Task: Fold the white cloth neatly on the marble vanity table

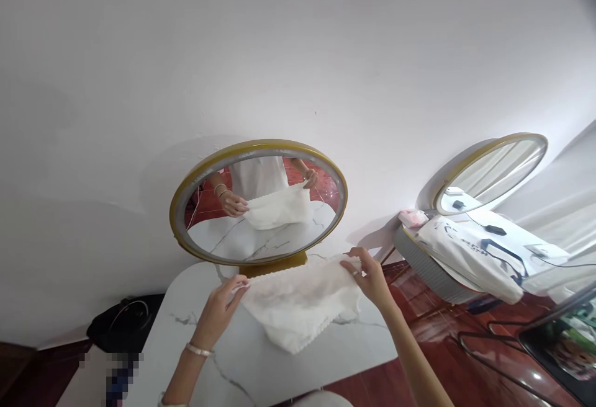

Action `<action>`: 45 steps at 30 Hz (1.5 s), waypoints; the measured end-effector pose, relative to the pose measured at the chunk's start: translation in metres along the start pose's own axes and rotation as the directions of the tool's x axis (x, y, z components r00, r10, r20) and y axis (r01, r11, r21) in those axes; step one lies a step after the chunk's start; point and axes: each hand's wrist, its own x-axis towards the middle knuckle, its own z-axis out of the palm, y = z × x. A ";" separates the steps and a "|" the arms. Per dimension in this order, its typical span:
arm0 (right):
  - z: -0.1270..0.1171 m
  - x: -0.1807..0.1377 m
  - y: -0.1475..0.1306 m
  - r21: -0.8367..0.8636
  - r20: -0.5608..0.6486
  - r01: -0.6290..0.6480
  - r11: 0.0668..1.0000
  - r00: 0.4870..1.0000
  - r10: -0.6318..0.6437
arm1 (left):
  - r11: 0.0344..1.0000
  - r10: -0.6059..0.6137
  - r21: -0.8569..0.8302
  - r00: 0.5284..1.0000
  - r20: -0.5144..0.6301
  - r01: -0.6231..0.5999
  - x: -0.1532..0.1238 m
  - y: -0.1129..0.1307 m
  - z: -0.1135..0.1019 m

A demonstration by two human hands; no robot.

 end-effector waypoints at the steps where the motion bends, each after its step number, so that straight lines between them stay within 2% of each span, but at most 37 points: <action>1: -0.006 0.000 0.002 -0.006 0.027 0.037 0.999 0.999 -0.037 | 0.998 0.040 0.045 0.999 0.000 -0.040 0.002 0.005 -0.002; 5: -0.031 0.000 0.009 0.048 0.202 0.116 0.992 0.972 -0.123 | 0.964 0.152 0.221 0.988 -0.002 -0.148 0.006 0.022 -0.010; 12: -0.063 0.005 0.028 0.155 0.303 -0.073 0.985 0.953 0.023 | 0.915 0.187 0.363 0.982 0.007 -0.176 0.019 0.044 -0.013; 15: -0.080 0.010 0.035 0.211 0.391 -0.139 0.967 0.919 0.047 | 0.937 0.144 0.313 0.988 0.057 -0.154 0.030 0.056 -0.014; 18: -0.098 0.022 0.042 0.231 0.452 -0.184 0.956 0.890 0.062 | 0.975 0.136 0.157 0.982 0.132 -0.156 0.046 0.066 -0.014; 23: -0.115 0.060 0.056 0.293 0.337 -0.191 0.937 0.938 0.086 | 0.991 0.137 -0.023 0.977 0.165 -0.135 0.091 0.073 -0.004; 26: -0.128 0.084 0.055 0.268 0.225 -0.147 0.952 0.970 0.086 | 0.985 0.137 -0.121 0.983 0.119 -0.123 0.122 0.082 0.003; 29: -0.149 0.092 0.048 0.209 0.113 -0.050 0.977 0.993 0.027 | 0.978 0.150 -0.158 0.987 0.057 -0.139 0.136 0.100 0.004; 31: -0.166 0.082 0.044 0.159 0.084 0.000 0.987 0.996 -0.013 | 0.978 0.189 -0.100 0.981 0.052 -0.183 0.129 0.115 0.003; 33: -0.181 0.062 0.043 0.093 0.105 0.019 0.995 0.994 -0.029 | 0.970 0.241 0.008 0.968 0.074 -0.242 0.109 0.127 0.003; 36: -0.193 0.016 0.049 0.036 0.187 0.002 0.999 0.982 -0.009 | 0.931 0.318 0.124 0.930 0.186 -0.343 0.063 0.137 0.012; 38: -0.195 -0.016 0.057 0.081 0.242 -0.044 0.996 0.970 0.023 | 0.914 0.338 0.135 0.901 0.272 -0.383 0.032 0.137 0.021; 42: -0.199 -0.060 0.071 0.165 0.334 -0.166 0.972 0.937 0.103 | 0.950 0.253 0.084 0.898 0.360 -0.302 -0.010 0.139 0.034; 45: -0.202 -0.062 0.075 0.143 0.309 -0.215 0.966 0.937 0.163 | 0.981 0.166 0.031 0.905 0.391 -0.193 -0.015 0.147 0.037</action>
